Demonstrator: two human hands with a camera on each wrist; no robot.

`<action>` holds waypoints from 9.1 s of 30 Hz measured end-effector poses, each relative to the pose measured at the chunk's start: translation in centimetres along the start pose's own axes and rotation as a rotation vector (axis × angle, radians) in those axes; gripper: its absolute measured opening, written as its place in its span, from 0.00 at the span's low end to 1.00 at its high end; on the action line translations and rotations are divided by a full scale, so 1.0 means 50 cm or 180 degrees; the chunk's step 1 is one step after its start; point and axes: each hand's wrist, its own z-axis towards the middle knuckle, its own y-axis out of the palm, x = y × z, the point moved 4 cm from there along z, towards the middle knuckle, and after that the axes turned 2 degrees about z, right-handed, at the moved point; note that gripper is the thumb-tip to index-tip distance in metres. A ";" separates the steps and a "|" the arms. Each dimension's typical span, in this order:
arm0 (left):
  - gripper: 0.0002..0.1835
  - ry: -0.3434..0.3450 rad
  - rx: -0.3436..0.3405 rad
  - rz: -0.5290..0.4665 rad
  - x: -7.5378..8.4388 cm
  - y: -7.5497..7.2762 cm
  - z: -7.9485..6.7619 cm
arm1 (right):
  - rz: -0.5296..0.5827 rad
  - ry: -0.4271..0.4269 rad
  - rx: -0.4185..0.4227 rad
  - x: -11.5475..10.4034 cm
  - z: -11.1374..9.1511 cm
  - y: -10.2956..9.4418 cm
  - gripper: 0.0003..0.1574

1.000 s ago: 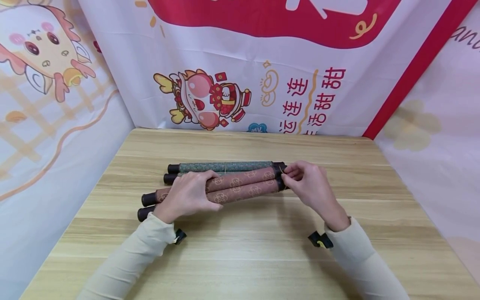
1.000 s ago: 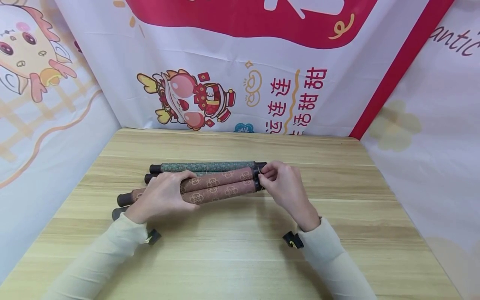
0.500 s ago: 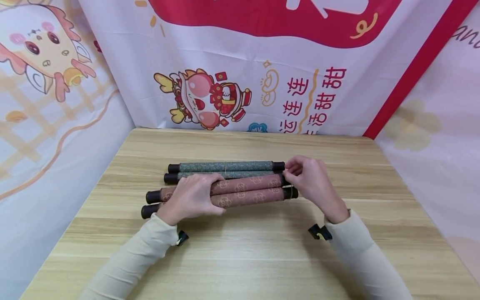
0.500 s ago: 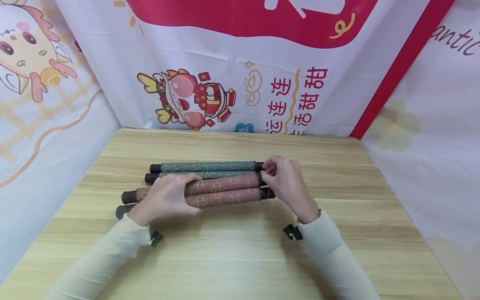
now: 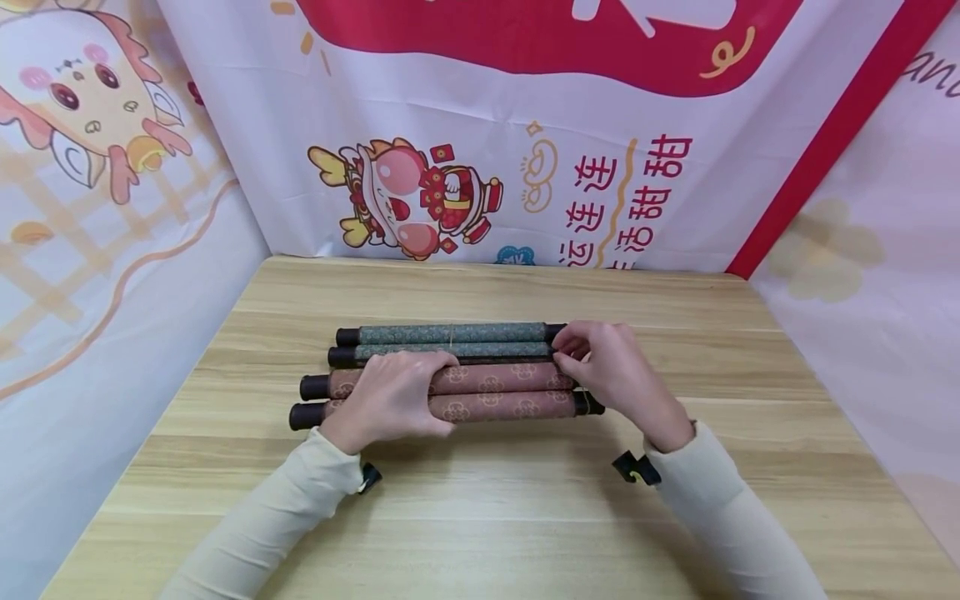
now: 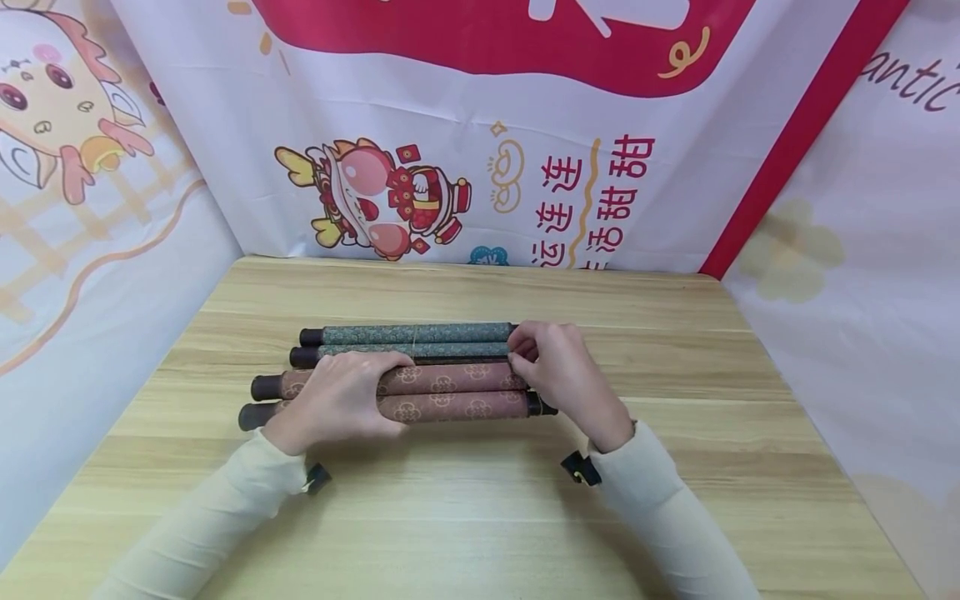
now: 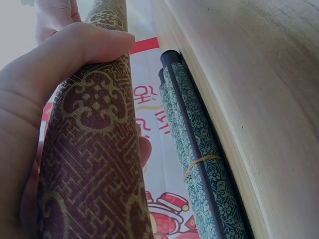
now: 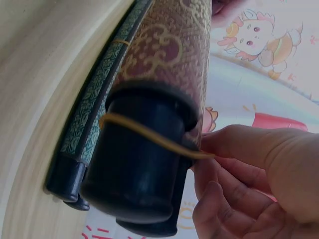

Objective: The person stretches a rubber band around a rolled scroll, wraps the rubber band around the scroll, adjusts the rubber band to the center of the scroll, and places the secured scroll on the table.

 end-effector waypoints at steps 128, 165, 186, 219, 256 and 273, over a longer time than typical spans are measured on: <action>0.48 -0.0417 -0.0541 -0.1857 0.022 -0.082 0.169 | -0.0434 -0.1699 -0.0506 -0.100 -0.119 0.118 0.14; 0.36 -0.0004 -0.0985 -0.1050 0.059 0.042 0.161 | -0.1806 -0.1254 -0.0307 0.045 -0.076 0.005 0.29; 0.36 0.0435 -0.1218 -0.1731 0.097 -0.019 0.119 | 0.1610 -0.1362 -0.1003 0.077 -0.070 0.026 0.25; 0.36 0.0126 -0.0157 -0.0413 0.151 0.042 0.163 | 0.0766 0.0636 0.0241 0.009 -0.011 0.032 0.26; 0.49 0.0089 -0.0324 -0.0586 0.075 0.050 0.126 | 0.0278 0.0419 0.0598 0.041 -0.002 -0.001 0.30; 0.45 0.0008 -0.0443 -0.0516 0.090 0.061 0.135 | 0.0271 0.0445 0.0537 0.037 -0.002 0.001 0.30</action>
